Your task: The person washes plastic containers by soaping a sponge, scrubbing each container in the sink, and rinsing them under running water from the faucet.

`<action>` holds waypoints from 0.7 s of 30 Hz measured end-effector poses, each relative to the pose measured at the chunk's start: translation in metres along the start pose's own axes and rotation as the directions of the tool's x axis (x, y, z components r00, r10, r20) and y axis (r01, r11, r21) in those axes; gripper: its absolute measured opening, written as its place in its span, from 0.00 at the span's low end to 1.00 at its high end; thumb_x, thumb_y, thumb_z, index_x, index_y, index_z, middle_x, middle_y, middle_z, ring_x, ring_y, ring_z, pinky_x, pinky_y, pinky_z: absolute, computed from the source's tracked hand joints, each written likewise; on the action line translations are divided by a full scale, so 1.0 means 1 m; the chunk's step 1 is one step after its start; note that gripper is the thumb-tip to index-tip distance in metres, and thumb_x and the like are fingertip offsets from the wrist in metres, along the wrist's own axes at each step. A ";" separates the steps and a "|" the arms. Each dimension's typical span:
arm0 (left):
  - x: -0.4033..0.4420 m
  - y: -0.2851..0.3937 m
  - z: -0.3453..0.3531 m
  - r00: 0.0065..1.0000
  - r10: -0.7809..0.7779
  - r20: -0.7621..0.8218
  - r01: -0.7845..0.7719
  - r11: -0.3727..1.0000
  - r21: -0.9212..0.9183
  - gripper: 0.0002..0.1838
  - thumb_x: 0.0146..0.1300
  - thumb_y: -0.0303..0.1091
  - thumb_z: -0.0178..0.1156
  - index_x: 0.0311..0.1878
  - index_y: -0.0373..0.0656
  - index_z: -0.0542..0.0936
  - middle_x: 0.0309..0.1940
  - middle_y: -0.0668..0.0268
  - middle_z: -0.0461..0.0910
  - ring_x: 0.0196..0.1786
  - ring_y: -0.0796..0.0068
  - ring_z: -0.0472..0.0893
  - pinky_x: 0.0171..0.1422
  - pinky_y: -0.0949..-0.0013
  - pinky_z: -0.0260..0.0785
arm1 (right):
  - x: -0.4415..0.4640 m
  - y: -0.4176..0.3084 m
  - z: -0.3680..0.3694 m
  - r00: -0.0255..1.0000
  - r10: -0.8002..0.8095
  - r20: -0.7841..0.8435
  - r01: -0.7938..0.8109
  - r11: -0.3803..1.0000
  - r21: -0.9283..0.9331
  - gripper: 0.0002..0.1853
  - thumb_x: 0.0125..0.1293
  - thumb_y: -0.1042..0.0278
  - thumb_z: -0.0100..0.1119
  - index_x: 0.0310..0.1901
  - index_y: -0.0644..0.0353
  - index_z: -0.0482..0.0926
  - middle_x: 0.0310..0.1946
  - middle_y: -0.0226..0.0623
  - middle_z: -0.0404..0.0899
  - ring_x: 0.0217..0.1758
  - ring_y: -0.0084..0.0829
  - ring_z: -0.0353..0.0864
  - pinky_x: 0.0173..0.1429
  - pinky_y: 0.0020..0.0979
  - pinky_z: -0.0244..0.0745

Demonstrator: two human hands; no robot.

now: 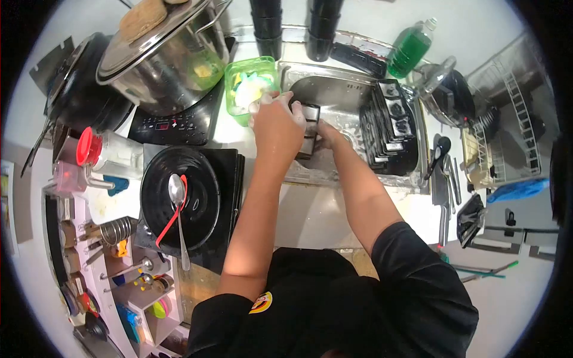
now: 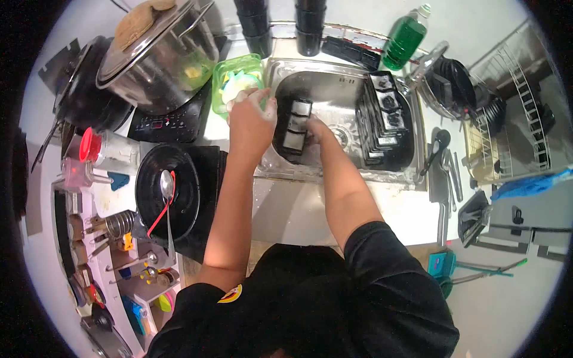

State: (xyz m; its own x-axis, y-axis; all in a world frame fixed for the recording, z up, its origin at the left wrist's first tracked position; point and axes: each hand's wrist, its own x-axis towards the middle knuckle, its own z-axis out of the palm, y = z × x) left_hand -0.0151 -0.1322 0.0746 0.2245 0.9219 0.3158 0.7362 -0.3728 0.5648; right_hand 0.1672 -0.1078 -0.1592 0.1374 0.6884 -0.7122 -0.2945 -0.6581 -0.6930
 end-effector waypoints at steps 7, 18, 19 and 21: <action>-0.002 0.003 0.048 0.964 0.144 0.225 -0.024 0.885 -0.466 0.13 0.56 0.35 0.55 0.39 0.36 0.80 0.32 0.50 0.80 0.37 0.54 0.79 0.44 0.63 0.68 | -0.098 -0.042 -0.019 0.829 -0.557 -0.053 0.553 0.830 -0.070 0.18 0.62 0.72 0.49 0.54 0.66 0.70 0.31 0.32 0.77 0.30 0.17 0.73 0.31 0.19 0.67; 0.001 0.088 0.162 0.444 0.150 0.883 0.631 0.648 -0.427 0.37 0.58 0.59 0.51 0.63 0.43 0.63 0.60 0.51 0.66 0.60 0.59 0.67 0.58 0.60 0.60 | -0.206 -0.040 -0.169 0.469 -0.701 -0.537 0.748 0.639 -0.181 0.12 0.63 0.69 0.49 0.42 0.66 0.78 0.31 0.34 0.78 0.31 0.23 0.74 0.38 0.24 0.70; 0.008 0.095 0.168 0.345 0.222 0.912 0.692 0.597 -0.407 0.44 0.55 0.65 0.49 0.69 0.47 0.53 0.70 0.54 0.47 0.70 0.54 0.49 0.65 0.49 0.48 | -0.200 -0.037 -0.178 0.483 -0.665 -0.570 0.753 0.647 -0.117 0.14 0.64 0.66 0.48 0.42 0.66 0.78 0.31 0.34 0.77 0.30 0.23 0.73 0.38 0.25 0.70; 0.016 0.112 0.187 0.342 0.192 0.920 0.705 0.595 -0.386 0.43 0.56 0.63 0.49 0.69 0.48 0.53 0.70 0.55 0.47 0.70 0.55 0.48 0.65 0.47 0.48 | -0.187 -0.038 -0.189 0.529 -0.627 -0.572 0.684 0.714 -0.150 0.16 0.64 0.62 0.47 0.43 0.66 0.77 0.31 0.34 0.77 0.31 0.23 0.74 0.38 0.25 0.70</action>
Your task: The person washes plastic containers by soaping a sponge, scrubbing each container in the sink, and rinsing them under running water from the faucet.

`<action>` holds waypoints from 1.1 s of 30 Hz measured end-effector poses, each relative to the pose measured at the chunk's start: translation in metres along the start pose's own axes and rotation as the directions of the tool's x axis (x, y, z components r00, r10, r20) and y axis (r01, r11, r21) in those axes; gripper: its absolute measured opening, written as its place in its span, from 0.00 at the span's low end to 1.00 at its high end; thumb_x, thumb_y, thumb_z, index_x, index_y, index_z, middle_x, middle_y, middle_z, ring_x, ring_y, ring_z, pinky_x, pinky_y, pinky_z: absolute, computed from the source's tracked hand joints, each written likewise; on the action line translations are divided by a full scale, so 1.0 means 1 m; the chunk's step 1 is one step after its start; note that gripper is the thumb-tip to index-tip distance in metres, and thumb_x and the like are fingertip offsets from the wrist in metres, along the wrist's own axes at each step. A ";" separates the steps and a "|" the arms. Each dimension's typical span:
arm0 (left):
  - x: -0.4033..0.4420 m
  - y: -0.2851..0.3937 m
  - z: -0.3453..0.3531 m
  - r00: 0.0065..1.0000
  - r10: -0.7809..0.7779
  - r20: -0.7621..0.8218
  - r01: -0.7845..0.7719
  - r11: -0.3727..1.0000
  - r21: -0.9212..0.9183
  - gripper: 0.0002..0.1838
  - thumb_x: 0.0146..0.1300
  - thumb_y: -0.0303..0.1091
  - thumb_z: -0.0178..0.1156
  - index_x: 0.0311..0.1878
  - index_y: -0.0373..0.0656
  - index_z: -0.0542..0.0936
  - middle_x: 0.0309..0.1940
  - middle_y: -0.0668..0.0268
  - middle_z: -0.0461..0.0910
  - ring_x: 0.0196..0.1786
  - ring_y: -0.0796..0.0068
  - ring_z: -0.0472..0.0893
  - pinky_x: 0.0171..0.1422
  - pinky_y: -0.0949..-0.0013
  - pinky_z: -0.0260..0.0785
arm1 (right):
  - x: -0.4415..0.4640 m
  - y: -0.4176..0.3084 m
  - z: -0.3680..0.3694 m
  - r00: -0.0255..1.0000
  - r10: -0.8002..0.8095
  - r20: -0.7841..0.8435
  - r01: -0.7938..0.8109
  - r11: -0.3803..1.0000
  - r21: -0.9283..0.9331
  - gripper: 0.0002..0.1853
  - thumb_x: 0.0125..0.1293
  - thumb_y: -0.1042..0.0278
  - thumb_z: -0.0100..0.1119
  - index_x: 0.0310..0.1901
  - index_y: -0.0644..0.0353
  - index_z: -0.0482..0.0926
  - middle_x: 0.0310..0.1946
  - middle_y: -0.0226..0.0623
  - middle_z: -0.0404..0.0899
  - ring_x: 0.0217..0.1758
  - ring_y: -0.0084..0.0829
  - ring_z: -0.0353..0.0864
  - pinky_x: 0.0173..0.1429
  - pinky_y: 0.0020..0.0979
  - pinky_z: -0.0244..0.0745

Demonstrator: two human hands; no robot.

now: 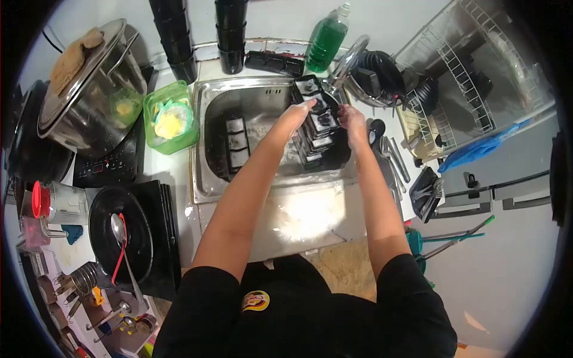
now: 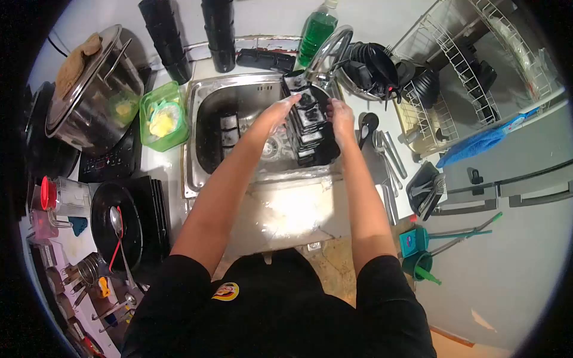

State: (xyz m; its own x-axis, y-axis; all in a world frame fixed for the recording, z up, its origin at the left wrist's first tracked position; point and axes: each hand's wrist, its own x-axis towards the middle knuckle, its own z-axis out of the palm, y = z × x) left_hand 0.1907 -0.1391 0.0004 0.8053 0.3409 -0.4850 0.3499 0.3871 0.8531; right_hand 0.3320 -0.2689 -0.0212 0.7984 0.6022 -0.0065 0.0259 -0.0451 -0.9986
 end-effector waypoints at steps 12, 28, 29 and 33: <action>0.065 -0.012 0.026 0.993 -0.100 -0.059 0.060 0.877 -0.476 0.18 0.54 0.46 0.56 0.42 0.44 0.76 0.34 0.64 0.79 0.36 0.65 0.79 0.42 0.55 0.71 | 0.016 -0.014 0.023 0.731 0.512 0.452 -0.605 0.792 0.081 0.32 0.58 0.32 0.46 0.45 0.55 0.76 0.45 0.35 0.79 0.45 0.33 0.77 0.53 0.40 0.68; 0.001 -0.018 0.045 0.936 0.314 -0.160 -0.346 0.735 -0.583 0.14 0.51 0.41 0.60 0.39 0.46 0.76 0.34 0.67 0.77 0.37 0.71 0.77 0.43 0.66 0.71 | 0.016 0.013 0.034 0.856 0.025 0.517 -0.153 0.966 0.207 0.35 0.63 0.47 0.46 0.62 0.70 0.60 0.66 0.47 0.54 0.71 0.34 0.48 0.70 0.28 0.41; 0.003 -0.016 0.039 0.967 0.209 -0.148 -0.256 0.762 -0.594 0.14 0.51 0.41 0.60 0.39 0.46 0.75 0.33 0.67 0.77 0.37 0.71 0.78 0.44 0.66 0.71 | 0.014 0.014 0.037 0.886 -0.001 0.465 -0.108 0.972 0.209 0.36 0.63 0.47 0.46 0.62 0.71 0.59 0.66 0.49 0.53 0.71 0.35 0.46 0.70 0.28 0.39; -0.016 -0.012 0.021 0.983 0.041 -0.178 -0.134 0.827 -0.546 0.12 0.56 0.40 0.58 0.41 0.45 0.77 0.32 0.66 0.80 0.33 0.69 0.80 0.41 0.63 0.74 | -0.028 -0.022 0.048 0.827 0.038 0.562 -0.286 0.888 0.360 0.32 0.66 0.51 0.43 0.63 0.69 0.57 0.67 0.51 0.50 0.72 0.38 0.46 0.71 0.28 0.39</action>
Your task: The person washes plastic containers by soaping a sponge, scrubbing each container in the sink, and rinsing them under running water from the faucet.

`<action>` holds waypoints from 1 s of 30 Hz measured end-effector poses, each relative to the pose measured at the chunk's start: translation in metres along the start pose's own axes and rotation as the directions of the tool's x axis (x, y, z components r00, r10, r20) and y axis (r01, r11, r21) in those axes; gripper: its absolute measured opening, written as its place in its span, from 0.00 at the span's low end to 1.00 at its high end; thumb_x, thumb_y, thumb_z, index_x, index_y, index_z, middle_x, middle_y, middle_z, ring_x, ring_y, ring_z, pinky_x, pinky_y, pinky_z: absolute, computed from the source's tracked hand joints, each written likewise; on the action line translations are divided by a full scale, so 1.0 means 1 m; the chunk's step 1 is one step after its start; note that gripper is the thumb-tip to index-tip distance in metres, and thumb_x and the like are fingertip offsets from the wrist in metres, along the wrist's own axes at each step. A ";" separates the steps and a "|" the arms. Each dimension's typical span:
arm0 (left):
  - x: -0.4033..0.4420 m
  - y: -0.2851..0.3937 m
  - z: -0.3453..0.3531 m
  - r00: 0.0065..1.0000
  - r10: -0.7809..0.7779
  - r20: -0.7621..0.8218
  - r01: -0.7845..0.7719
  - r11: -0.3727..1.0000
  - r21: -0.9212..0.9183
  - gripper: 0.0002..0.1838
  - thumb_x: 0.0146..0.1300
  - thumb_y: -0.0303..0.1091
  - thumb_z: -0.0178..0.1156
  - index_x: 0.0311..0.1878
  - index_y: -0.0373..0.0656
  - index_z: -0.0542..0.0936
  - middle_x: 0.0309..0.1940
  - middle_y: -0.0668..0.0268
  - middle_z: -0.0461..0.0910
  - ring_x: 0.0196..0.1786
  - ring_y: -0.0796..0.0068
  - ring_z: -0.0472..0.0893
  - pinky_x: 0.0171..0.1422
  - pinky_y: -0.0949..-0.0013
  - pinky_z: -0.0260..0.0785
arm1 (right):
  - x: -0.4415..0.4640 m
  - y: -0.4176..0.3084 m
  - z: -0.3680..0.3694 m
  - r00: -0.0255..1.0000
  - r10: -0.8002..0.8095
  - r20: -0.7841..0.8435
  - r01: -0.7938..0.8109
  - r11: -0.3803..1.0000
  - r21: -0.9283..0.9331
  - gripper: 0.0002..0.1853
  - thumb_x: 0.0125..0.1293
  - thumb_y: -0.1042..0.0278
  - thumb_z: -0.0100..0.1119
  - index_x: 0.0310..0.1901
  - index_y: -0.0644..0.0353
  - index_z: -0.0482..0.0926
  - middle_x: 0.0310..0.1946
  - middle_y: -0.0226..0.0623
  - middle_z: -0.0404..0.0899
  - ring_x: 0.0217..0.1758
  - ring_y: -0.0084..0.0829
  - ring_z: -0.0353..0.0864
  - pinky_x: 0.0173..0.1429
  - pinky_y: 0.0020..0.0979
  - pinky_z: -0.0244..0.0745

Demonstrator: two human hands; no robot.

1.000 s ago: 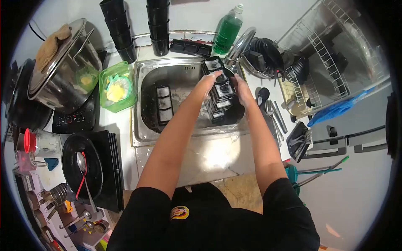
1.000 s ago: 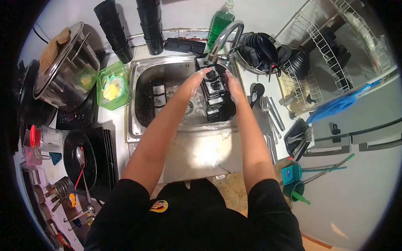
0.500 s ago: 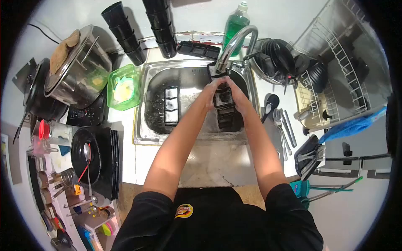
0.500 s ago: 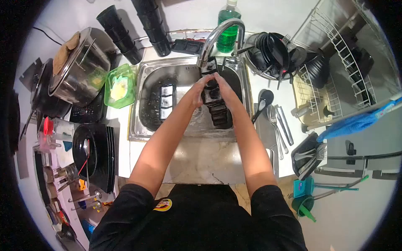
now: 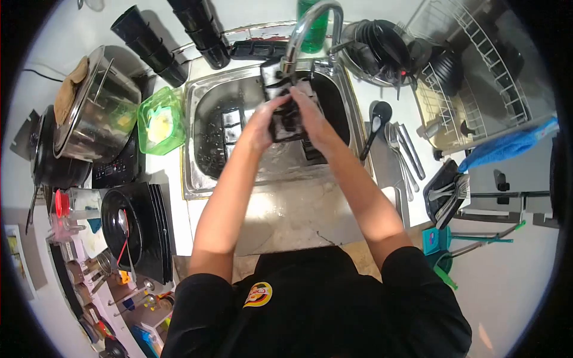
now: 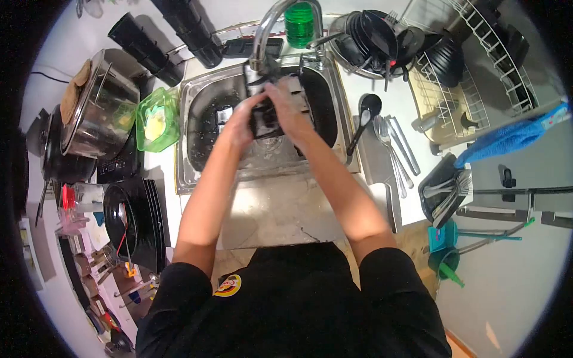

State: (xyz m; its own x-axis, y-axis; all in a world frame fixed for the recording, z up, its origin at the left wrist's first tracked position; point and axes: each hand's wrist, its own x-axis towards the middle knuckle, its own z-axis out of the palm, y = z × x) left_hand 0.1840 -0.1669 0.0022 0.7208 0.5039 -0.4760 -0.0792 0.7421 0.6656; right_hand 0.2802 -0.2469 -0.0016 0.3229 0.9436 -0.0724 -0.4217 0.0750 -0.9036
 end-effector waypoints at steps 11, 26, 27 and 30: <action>0.052 -0.034 -0.136 0.934 -0.218 -0.284 0.310 0.889 0.337 0.34 0.59 0.51 0.56 0.64 0.47 0.61 0.67 0.59 0.56 0.64 0.61 0.62 0.59 0.47 0.59 | -0.016 0.029 -0.040 0.939 -0.225 -0.258 0.154 0.951 -0.270 0.26 0.66 0.48 0.43 0.57 0.61 0.69 0.52 0.39 0.72 0.52 0.29 0.70 0.59 0.31 0.61; 0.125 -0.100 -0.120 0.933 -0.294 -0.207 0.357 0.827 0.434 0.13 0.65 0.40 0.49 0.50 0.46 0.70 0.41 0.64 0.77 0.42 0.70 0.78 0.43 0.61 0.75 | -0.018 0.004 -0.068 0.944 -0.022 -0.330 -0.282 0.466 -0.838 0.30 0.66 0.50 0.37 0.60 0.68 0.62 0.59 0.61 0.61 0.65 0.52 0.57 0.67 0.37 0.54; 0.125 -0.099 -0.111 0.944 -0.267 -0.196 0.328 0.837 0.438 0.13 0.65 0.40 0.50 0.48 0.44 0.72 0.41 0.65 0.78 0.41 0.69 0.78 0.43 0.62 0.75 | -0.012 0.013 -0.072 0.969 0.015 -0.247 -0.240 0.308 -0.921 0.27 0.66 0.53 0.38 0.58 0.67 0.65 0.56 0.62 0.64 0.62 0.54 0.61 0.64 0.39 0.57; 0.154 -0.096 -0.125 0.939 -0.339 -0.063 0.334 0.848 0.413 0.14 0.64 0.41 0.51 0.48 0.43 0.72 0.40 0.65 0.79 0.41 0.69 0.79 0.44 0.59 0.73 | 0.013 0.093 -0.118 0.977 -0.162 -0.136 -0.112 0.148 -0.983 0.16 0.61 0.63 0.43 0.45 0.66 0.72 0.47 0.61 0.70 0.49 0.58 0.72 0.53 0.45 0.68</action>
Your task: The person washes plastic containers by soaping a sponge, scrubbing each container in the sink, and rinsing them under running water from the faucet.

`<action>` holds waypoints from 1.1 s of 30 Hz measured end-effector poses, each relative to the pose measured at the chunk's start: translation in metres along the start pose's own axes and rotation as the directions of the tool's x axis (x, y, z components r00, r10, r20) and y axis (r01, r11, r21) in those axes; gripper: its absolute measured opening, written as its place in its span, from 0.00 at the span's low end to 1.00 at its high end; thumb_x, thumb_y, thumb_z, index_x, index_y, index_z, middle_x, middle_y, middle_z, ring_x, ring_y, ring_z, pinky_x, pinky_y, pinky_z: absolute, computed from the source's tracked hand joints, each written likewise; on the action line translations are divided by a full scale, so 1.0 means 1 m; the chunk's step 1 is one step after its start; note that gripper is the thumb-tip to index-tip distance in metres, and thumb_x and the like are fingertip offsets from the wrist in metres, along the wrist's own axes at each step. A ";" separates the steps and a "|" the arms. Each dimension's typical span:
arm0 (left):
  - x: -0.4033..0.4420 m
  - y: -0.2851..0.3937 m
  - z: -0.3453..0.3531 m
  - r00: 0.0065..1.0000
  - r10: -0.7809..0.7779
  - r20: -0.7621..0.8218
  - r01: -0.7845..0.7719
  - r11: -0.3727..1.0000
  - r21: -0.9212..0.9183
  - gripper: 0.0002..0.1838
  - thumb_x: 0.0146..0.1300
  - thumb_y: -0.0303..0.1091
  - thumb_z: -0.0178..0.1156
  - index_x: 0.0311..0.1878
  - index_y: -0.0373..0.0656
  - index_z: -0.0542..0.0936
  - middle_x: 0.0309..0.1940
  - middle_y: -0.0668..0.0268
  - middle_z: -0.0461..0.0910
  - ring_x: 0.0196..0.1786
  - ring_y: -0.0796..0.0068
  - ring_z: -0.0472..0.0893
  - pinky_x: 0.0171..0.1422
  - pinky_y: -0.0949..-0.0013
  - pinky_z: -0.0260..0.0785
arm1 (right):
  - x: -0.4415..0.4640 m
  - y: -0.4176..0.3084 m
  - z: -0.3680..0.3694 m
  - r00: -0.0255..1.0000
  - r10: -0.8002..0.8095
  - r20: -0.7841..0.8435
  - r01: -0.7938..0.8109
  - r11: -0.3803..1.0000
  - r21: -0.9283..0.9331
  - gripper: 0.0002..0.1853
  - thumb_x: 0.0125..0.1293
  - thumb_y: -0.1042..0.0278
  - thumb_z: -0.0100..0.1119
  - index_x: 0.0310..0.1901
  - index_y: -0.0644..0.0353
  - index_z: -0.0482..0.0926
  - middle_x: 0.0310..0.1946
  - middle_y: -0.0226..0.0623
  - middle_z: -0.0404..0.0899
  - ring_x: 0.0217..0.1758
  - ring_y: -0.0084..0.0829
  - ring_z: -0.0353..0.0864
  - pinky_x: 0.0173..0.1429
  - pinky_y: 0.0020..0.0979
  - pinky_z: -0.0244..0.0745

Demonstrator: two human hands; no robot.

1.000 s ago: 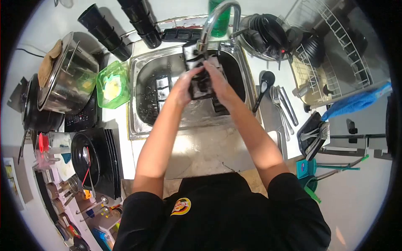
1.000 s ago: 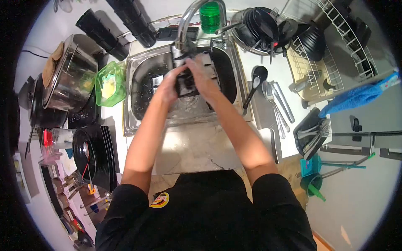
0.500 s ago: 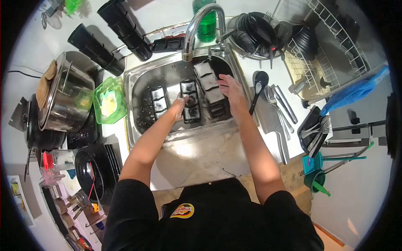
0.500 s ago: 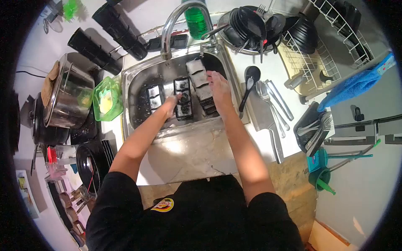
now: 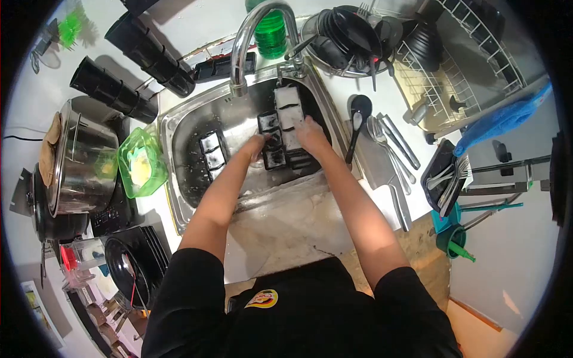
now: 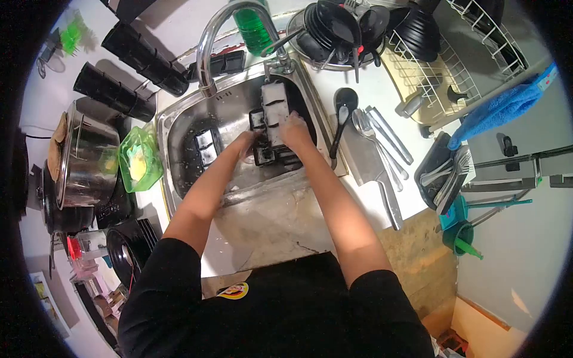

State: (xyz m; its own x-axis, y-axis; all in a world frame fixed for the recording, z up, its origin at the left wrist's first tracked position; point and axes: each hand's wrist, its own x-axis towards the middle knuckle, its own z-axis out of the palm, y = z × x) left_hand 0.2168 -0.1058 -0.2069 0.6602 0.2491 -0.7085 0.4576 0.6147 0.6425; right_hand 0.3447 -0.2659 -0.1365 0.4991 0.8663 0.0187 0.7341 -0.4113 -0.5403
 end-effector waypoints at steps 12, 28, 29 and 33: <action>-0.041 0.031 0.038 0.849 0.176 -0.498 -0.039 0.961 0.274 0.22 0.58 0.34 0.53 0.56 0.43 0.67 0.47 0.61 0.74 0.47 0.65 0.73 0.51 0.64 0.64 | -0.003 -0.012 -0.013 0.980 -0.135 -0.146 0.094 0.962 -0.256 0.15 0.58 0.65 0.46 0.38 0.70 0.73 0.31 0.56 0.75 0.37 0.53 0.75 0.44 0.46 0.70; -0.073 0.045 0.131 0.880 0.393 -0.268 -0.448 0.874 -0.188 0.37 0.57 0.49 0.58 0.65 0.46 0.55 0.52 0.59 0.70 0.54 0.63 0.68 0.55 0.59 0.62 | -0.007 -0.045 -0.041 0.920 0.199 -0.337 -0.096 0.950 0.298 0.22 0.52 0.72 0.47 0.51 0.67 0.70 0.35 0.61 0.76 0.43 0.57 0.75 0.47 0.46 0.69; -0.086 0.047 0.132 0.877 0.399 -0.267 -0.457 0.864 -0.212 0.33 0.56 0.48 0.57 0.62 0.45 0.60 0.52 0.59 0.69 0.55 0.62 0.69 0.55 0.58 0.64 | -0.008 -0.056 -0.049 0.932 0.187 -0.312 -0.067 0.932 0.357 0.22 0.53 0.71 0.47 0.52 0.64 0.70 0.34 0.61 0.76 0.42 0.57 0.75 0.46 0.47 0.70; -0.055 0.027 0.100 0.944 0.320 -0.075 -0.315 0.818 -0.481 0.19 0.60 0.44 0.52 0.51 0.45 0.73 0.44 0.62 0.77 0.46 0.64 0.77 0.52 0.59 0.70 | -0.005 -0.066 -0.047 0.959 0.145 -0.244 -0.078 0.961 0.264 0.21 0.55 0.68 0.49 0.52 0.64 0.70 0.38 0.61 0.75 0.43 0.58 0.74 0.48 0.47 0.70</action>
State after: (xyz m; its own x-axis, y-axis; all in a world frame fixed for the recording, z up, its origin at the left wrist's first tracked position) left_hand 0.2523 -0.1772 -0.1213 0.7252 0.4881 -0.4855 -0.1204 0.7843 0.6086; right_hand 0.3149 -0.2566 -0.0616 0.6975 0.7017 0.1451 0.5451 -0.3882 -0.7431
